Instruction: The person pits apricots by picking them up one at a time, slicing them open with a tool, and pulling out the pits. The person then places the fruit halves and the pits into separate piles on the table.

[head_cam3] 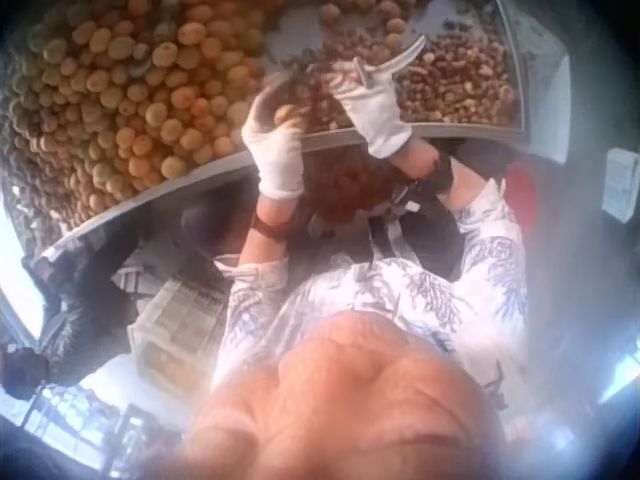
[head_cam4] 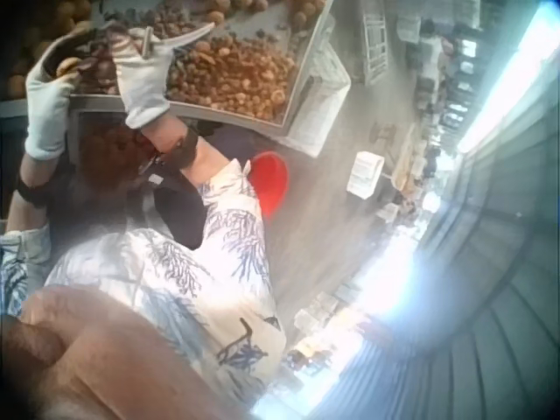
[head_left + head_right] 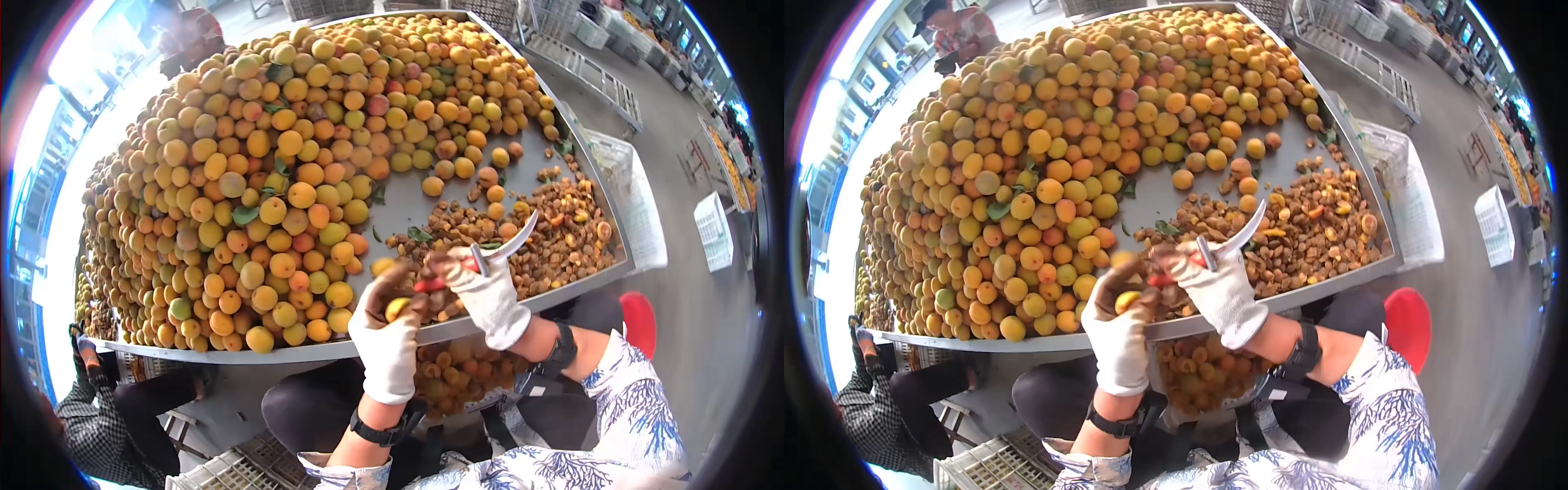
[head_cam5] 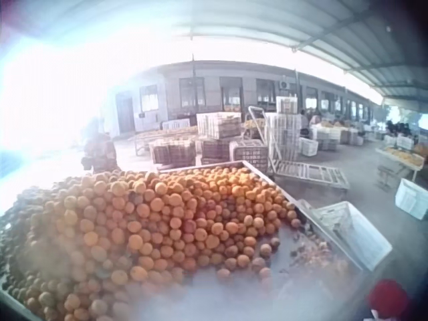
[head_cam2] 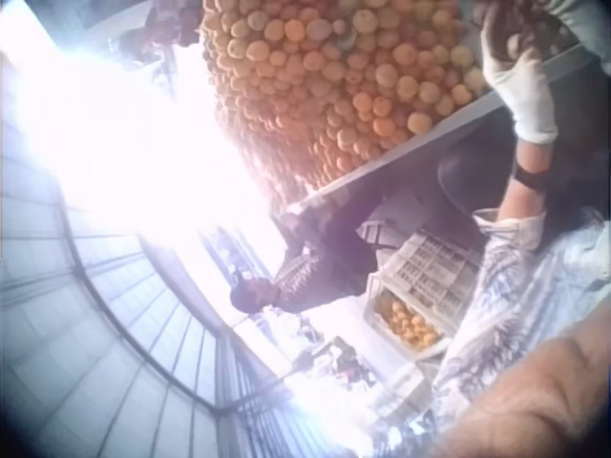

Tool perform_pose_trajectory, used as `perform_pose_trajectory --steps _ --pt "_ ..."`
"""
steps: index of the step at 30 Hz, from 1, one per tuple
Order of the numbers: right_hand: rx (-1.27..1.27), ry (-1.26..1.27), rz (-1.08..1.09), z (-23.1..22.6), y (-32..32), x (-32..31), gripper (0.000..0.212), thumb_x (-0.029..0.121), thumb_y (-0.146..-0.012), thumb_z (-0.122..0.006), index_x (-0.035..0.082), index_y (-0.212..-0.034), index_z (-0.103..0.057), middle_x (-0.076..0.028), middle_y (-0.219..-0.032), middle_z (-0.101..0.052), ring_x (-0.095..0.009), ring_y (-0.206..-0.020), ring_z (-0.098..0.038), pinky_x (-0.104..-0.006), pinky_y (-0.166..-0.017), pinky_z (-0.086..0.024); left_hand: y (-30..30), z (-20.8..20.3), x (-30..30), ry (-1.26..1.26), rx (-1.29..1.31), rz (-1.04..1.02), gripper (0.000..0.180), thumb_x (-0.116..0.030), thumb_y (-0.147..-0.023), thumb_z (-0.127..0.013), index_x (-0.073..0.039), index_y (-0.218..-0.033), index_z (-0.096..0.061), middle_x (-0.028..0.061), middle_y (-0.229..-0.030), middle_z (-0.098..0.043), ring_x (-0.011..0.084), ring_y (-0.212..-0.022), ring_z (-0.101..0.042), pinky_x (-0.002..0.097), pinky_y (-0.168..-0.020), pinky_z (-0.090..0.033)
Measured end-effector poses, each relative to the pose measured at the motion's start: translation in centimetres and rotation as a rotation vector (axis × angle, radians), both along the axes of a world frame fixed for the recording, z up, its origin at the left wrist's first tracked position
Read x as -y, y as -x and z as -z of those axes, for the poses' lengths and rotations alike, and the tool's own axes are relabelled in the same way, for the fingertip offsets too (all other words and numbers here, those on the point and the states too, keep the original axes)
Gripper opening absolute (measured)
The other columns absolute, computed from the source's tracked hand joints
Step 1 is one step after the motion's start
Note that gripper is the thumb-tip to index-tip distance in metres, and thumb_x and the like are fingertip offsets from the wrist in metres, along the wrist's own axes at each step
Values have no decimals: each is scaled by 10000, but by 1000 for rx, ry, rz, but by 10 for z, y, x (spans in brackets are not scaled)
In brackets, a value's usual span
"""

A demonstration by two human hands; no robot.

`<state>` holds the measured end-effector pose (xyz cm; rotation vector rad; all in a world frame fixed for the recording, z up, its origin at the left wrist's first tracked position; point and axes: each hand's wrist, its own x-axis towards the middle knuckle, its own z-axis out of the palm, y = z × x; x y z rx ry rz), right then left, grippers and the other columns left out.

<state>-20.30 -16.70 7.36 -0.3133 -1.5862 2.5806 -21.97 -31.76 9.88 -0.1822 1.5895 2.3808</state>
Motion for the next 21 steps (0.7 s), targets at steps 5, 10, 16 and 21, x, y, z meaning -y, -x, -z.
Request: perform_pose_trajectory --steps 5,10,16,21 --pt "25 -523 59 -37 9 -17 312 194 -1005 -597 -85 -1142 -627 -187 -1065 -708 -257 -974 -710 -319 -861 -577 18 13 10 -92 116 -11 301 25 -897 -601 75 -1194 -583 140 -933 -674 183 -734 -657 272 -647 -552" --pt "-66 -141 30 -12 15 -47 392 289 -1037 -518 -64 -1140 -652 -168 -1005 -714 -223 -897 -689 -317 -809 -559 20 9 21 1 92 -88 246 -203 -951 -653 33 -1020 -636 124 -866 -691 179 -694 -644 281 -618 -524" --pt "254 -728 -126 -31 30 -35 156 147 -937 -694 10 -994 -741 -8 -775 -699 -52 -692 -593 -239 -589 -469 12 -7 38 172 -88 567 284 -150 -906 -666 44 -1113 -654 123 -982 -714 158 -823 -655 281 -765 -538" --pt "212 -1137 -316 -20 39 -15 339 273 -834 -790 47 -1079 -729 -71 -819 -720 -110 -726 -634 -289 -707 -531 -11 -2 26 144 -109 829 451 -84 -858 -727 24 -1283 -622 56 -1126 -696 94 -974 -612 274 -898 -505"
